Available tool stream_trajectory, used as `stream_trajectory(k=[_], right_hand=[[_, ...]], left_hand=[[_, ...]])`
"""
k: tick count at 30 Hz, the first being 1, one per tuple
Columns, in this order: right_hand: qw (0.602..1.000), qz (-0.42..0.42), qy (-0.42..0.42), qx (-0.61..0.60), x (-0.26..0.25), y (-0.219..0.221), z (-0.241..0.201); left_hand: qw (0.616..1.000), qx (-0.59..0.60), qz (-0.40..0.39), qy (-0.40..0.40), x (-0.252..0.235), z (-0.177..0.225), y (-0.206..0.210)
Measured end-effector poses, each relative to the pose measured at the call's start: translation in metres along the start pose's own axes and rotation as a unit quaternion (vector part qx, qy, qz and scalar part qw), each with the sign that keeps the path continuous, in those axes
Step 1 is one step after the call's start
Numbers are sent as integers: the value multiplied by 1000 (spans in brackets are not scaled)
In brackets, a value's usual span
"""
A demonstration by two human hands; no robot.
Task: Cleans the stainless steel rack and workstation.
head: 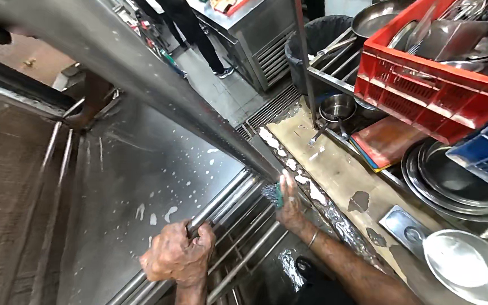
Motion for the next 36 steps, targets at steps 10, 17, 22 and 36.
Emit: stream_trajectory(k=[10, 17, 22, 36], right_hand=[[937, -243, 206, 145, 26, -3, 59], [993, -102, 62, -19, 33, -37, -8], [992, -55, -34, -111, 4, -43, -60], [996, 19, -72, -41, -19, -31, -70]], left_hand=[[1000, 3, 14, -7, 1, -3, 3], [999, 43, -12, -6, 6, -7, -2], [987, 127, -96, 33, 5, -14, -10], [945, 147, -287, -58, 24, -84, -22]])
Point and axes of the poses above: each hand's wrist, its own x-axis away from the middle knuckle, its own y-axis out of the palm, z = x × y, the point moved 6 cm from there along -x, towards the middle knuckle, and after that the axes turned 11 degrees about y, right-handed, at the moved point
